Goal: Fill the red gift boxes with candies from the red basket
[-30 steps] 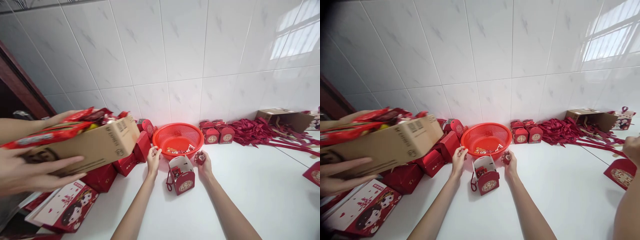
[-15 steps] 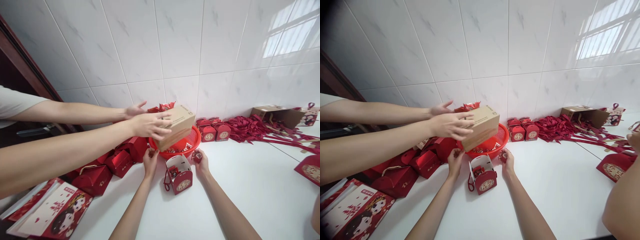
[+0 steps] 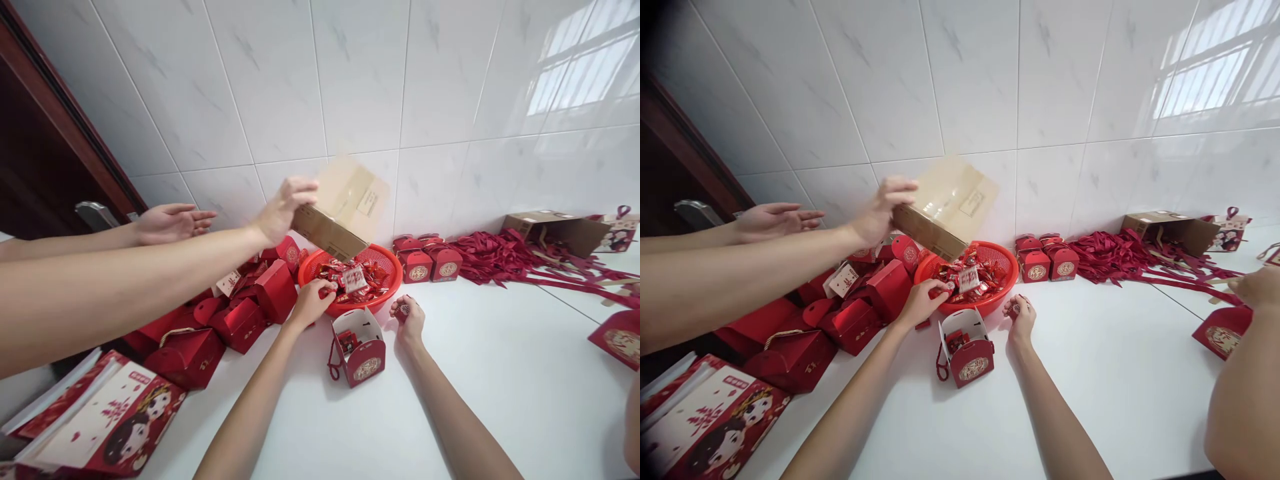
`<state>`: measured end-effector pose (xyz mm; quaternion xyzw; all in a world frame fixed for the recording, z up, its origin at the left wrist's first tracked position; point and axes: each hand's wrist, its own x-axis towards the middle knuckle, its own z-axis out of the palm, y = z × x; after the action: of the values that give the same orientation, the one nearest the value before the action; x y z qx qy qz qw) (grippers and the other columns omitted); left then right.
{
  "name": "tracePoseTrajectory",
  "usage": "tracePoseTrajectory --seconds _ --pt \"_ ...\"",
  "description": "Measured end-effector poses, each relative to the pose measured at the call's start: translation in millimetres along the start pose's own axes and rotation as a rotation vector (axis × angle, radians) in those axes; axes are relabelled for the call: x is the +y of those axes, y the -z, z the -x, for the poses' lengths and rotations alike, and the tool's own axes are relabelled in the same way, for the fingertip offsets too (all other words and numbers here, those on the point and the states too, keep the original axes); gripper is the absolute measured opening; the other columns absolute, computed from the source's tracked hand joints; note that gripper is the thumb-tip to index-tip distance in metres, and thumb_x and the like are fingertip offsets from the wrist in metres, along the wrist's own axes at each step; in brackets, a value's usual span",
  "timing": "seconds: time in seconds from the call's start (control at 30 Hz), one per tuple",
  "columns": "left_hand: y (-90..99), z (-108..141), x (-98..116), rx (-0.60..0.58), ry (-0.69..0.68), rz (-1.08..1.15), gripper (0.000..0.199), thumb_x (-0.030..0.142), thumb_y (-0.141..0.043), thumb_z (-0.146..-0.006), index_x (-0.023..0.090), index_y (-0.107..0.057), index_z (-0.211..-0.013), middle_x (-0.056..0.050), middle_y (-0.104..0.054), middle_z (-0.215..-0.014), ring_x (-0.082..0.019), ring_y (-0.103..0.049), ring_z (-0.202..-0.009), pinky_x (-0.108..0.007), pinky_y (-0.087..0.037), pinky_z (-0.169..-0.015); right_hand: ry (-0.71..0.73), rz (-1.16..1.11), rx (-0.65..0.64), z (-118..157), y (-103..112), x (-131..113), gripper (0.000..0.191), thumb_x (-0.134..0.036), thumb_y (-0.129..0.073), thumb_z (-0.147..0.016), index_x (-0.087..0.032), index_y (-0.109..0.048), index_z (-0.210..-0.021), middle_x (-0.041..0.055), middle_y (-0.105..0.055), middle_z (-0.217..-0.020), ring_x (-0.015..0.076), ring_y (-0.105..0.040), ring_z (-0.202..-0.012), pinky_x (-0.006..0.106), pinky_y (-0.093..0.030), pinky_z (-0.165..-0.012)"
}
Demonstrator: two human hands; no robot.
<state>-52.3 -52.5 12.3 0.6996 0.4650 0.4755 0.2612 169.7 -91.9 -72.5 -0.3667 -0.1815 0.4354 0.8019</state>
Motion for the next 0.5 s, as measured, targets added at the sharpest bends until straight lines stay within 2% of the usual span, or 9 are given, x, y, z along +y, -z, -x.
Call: tracePoseTrajectory --seconds 0.1,0.27,0.4,0.5 --pt "-5.5 -11.5 3.9 -0.145 0.001 -0.033 0.014 0.015 -0.075 -0.060 0.024 -0.075 -0.071 -0.005 -0.074 -0.083 -0.025 -0.066 -0.082 -0.033 -0.052 -0.089 0.042 0.009 -0.007 0.5 -2.4 -5.9 0.025 -0.038 -0.072 -0.065 -0.020 -0.055 -0.062 -0.0028 -0.058 -0.052 0.0109 -0.052 -0.044 0.023 -0.040 -0.044" --pt "-22.5 -33.5 3.6 -0.244 0.045 -0.027 0.029 0.009 -0.082 -0.044 0.024 -0.075 -0.068 -0.004 -0.075 -0.082 -0.029 -0.067 -0.089 -0.031 -0.052 -0.087 0.089 0.022 -0.025 2.5 -7.3 -13.6 0.025 -0.037 -0.073 -0.063 -0.019 -0.056 -0.064 -0.0024 -0.058 -0.052 0.0114 -0.052 -0.043 0.025 -0.040 -0.044" --pt "-35.2 -45.3 -1.9 -0.375 0.098 -0.023 0.039 0.003 -0.083 -0.036 0.024 -0.075 -0.068 -0.002 -0.074 -0.074 -0.026 -0.068 -0.077 -0.029 -0.053 -0.075 0.127 0.032 -0.030 5.7 -11.2 -18.7 0.026 -0.038 -0.074 -0.063 -0.019 -0.057 -0.067 -0.0020 -0.059 -0.051 0.0115 -0.052 -0.042 0.025 -0.039 -0.044" --pt "-40.9 -49.6 -7.2 -0.416 0.148 -0.022 0.040 0.002 -0.083 -0.034 0.025 -0.075 -0.065 -0.001 -0.072 -0.067 -0.024 -0.066 -0.068 -0.027 -0.051 -0.066 0.162 0.041 -0.041 9.4 -14.5 -22.6 0.025 -0.039 -0.073 -0.064 -0.019 -0.058 -0.067 -0.0020 -0.059 -0.051 0.0115 -0.052 -0.042 0.025 -0.038 -0.044"
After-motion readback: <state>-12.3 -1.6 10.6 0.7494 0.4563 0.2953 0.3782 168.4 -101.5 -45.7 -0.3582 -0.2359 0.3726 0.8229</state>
